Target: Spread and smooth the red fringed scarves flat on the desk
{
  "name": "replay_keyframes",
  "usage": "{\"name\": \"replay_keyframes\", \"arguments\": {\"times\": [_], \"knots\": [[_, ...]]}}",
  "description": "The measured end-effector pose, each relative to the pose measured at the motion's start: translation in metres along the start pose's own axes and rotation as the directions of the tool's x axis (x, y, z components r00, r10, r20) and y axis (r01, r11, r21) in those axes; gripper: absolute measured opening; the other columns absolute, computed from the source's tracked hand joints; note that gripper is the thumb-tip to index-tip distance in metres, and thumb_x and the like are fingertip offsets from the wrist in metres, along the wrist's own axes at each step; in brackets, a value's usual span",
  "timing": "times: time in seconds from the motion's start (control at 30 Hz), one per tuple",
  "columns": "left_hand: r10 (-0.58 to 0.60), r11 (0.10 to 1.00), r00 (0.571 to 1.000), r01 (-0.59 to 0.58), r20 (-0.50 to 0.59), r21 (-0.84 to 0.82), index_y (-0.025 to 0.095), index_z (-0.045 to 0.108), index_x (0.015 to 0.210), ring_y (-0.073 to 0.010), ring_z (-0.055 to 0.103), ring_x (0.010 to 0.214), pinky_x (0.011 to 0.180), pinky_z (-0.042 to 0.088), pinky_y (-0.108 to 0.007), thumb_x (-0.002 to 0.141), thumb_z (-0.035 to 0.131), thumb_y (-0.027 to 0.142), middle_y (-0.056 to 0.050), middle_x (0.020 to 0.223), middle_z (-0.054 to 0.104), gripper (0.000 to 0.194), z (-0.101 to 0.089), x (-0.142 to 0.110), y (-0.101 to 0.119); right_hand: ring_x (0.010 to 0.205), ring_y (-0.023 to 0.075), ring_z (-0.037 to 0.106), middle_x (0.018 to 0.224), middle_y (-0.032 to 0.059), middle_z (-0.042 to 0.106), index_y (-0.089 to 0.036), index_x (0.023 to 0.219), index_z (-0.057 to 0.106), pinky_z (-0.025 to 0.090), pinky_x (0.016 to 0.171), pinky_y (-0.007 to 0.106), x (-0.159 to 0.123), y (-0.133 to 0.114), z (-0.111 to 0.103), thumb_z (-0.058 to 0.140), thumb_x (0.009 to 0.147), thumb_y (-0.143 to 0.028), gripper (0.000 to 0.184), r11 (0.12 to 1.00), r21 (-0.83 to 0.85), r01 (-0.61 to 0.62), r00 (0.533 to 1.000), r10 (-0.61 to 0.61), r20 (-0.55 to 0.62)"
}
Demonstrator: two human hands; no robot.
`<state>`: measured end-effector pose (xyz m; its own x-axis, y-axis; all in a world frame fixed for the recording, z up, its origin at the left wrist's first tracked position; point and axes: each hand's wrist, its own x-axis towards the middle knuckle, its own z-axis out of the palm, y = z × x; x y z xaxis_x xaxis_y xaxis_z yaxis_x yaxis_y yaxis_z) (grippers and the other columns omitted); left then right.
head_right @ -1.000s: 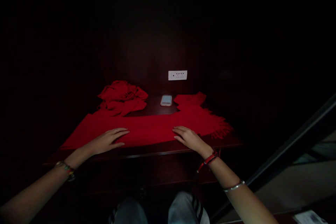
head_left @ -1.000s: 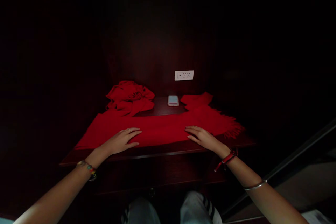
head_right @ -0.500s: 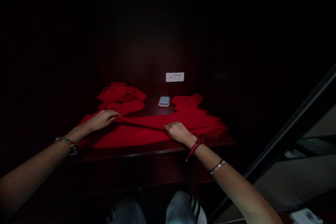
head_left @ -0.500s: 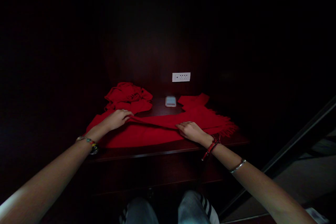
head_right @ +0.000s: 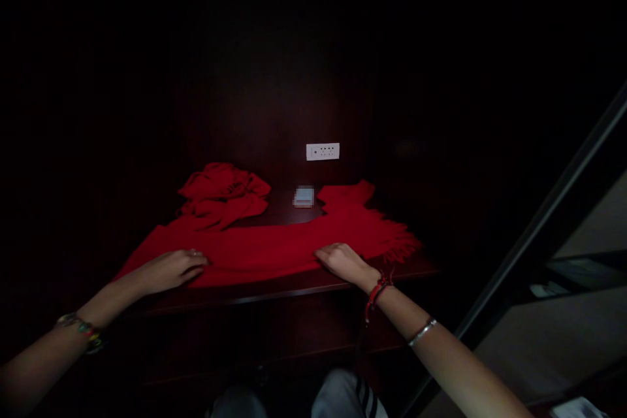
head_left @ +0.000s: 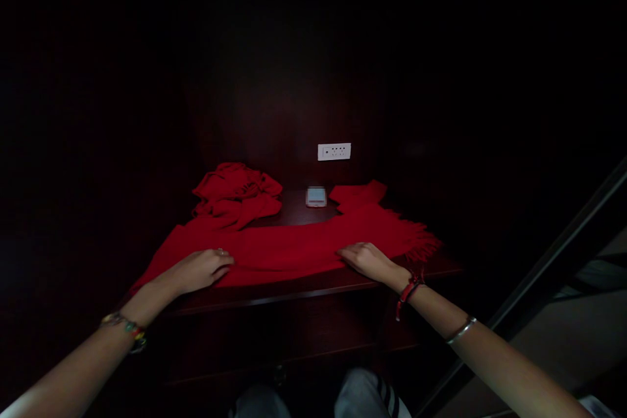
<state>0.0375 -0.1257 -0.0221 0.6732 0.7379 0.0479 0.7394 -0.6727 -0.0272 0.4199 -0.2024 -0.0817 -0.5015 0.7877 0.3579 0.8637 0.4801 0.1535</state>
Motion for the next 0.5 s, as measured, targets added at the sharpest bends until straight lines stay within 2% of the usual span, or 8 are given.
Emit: {"name": "replay_keyframes", "arguments": {"times": [0.07, 0.1, 0.17, 0.27, 0.33, 0.43, 0.5], "knots": [[0.073, 0.988, 0.991, -0.057, 0.109, -0.143, 0.025, 0.061, 0.091, -0.0149, 0.057, 0.080, 0.075, 0.041, -0.023, 0.078, 0.042, 0.039, -0.001, 0.087, 0.063, 0.027, -0.001, 0.003, 0.001, 0.080, 0.0151, 0.059, 0.087, 0.0078, 0.064, -0.017, 0.102, 0.055, 0.043, 0.073, 0.025, -0.005, -0.002, 0.001, 0.037, 0.085, -0.016, 0.024, 1.000, 0.006, 0.015, 0.999, -0.015, 0.040], [0.100, 0.977, 0.987, -0.073, 0.128, -0.199, 0.025, 0.060, 0.094, -0.0147, 0.057, 0.080, 0.074, 0.041, -0.023, 0.078, 0.040, 0.042, -0.001, 0.088, 0.063, 0.031, -0.004, 0.009, 0.001, 0.081, 0.0149, 0.059, 0.087, 0.0080, 0.064, -0.017, 0.101, 0.055, 0.043, 0.073, 0.025, -0.005, -0.003, 0.000, 0.037, 0.085, -0.017, 0.024, 1.000, 0.010, 0.009, 0.999, -0.009, 0.043], [0.089, 0.963, 0.993, -0.066, 0.078, -0.260, 0.024, 0.059, 0.098, -0.0140, 0.056, 0.081, 0.074, 0.040, -0.022, 0.080, 0.035, 0.045, 0.000, 0.091, 0.063, 0.036, -0.011, 0.033, 0.004, 0.083, 0.0147, 0.058, 0.088, 0.0080, 0.064, -0.017, 0.099, 0.056, 0.042, 0.074, 0.025, -0.003, -0.003, -0.002, 0.037, 0.085, -0.018, 0.023, 1.000, 0.022, 0.012, 0.999, -0.012, 0.042], [0.107, 0.977, 0.992, -0.118, -0.070, -0.176, 0.020, 0.058, 0.098, -0.0143, 0.055, 0.086, 0.079, 0.038, -0.022, 0.082, 0.033, 0.041, -0.002, 0.095, 0.062, 0.037, -0.013, 0.084, 0.010, 0.084, 0.0148, 0.057, 0.089, 0.0075, 0.063, -0.018, 0.096, 0.057, 0.042, 0.075, 0.026, 0.003, -0.004, -0.004, 0.037, 0.085, -0.019, 0.022, 0.997, 0.037, 0.062, 0.997, -0.063, 0.034], [0.136, 0.987, 0.985, -0.144, -0.106, -0.074, 0.017, 0.059, 0.099, -0.0164, 0.053, 0.093, 0.083, 0.036, -0.024, 0.081, 0.036, 0.038, -0.006, 0.100, 0.060, 0.035, -0.007, 0.121, 0.018, 0.084, 0.0151, 0.057, 0.090, 0.0073, 0.062, -0.018, 0.096, 0.057, 0.043, 0.075, 0.027, 0.005, -0.005, -0.004, 0.037, 0.085, -0.019, 0.023, 0.995, 0.033, 0.094, 0.995, -0.095, 0.023], [0.108, 0.993, 0.993, -0.109, -0.037, -0.040, 0.014, 0.055, 0.106, -0.0186, 0.050, 0.100, 0.086, 0.035, -0.025, 0.079, 0.040, 0.033, -0.010, 0.109, 0.056, 0.037, 0.011, 0.165, 0.030, 0.087, 0.0152, 0.056, 0.094, 0.0069, 0.062, -0.018, 0.097, 0.057, 0.043, 0.077, 0.027, 0.004, -0.004, -0.002, 0.037, 0.086, -0.019, 0.024, 0.991, 0.033, 0.126, 0.992, -0.126, 0.003], [0.076, 0.996, 0.996, -0.073, 0.037, -0.055, 0.013, 0.052, 0.111, -0.0189, 0.050, 0.100, 0.084, 0.037, -0.024, 0.078, 0.043, 0.034, -0.011, 0.112, 0.055, 0.040, 0.022, 0.184, 0.036, 0.090, 0.0154, 0.055, 0.098, 0.0064, 0.061, -0.018, 0.100, 0.057, 0.042, 0.080, 0.028, 0.001, -0.002, 0.000, 0.037, 0.086, -0.021, 0.025, 0.990, 0.042, 0.138, 0.990, -0.138, -0.011]]}}
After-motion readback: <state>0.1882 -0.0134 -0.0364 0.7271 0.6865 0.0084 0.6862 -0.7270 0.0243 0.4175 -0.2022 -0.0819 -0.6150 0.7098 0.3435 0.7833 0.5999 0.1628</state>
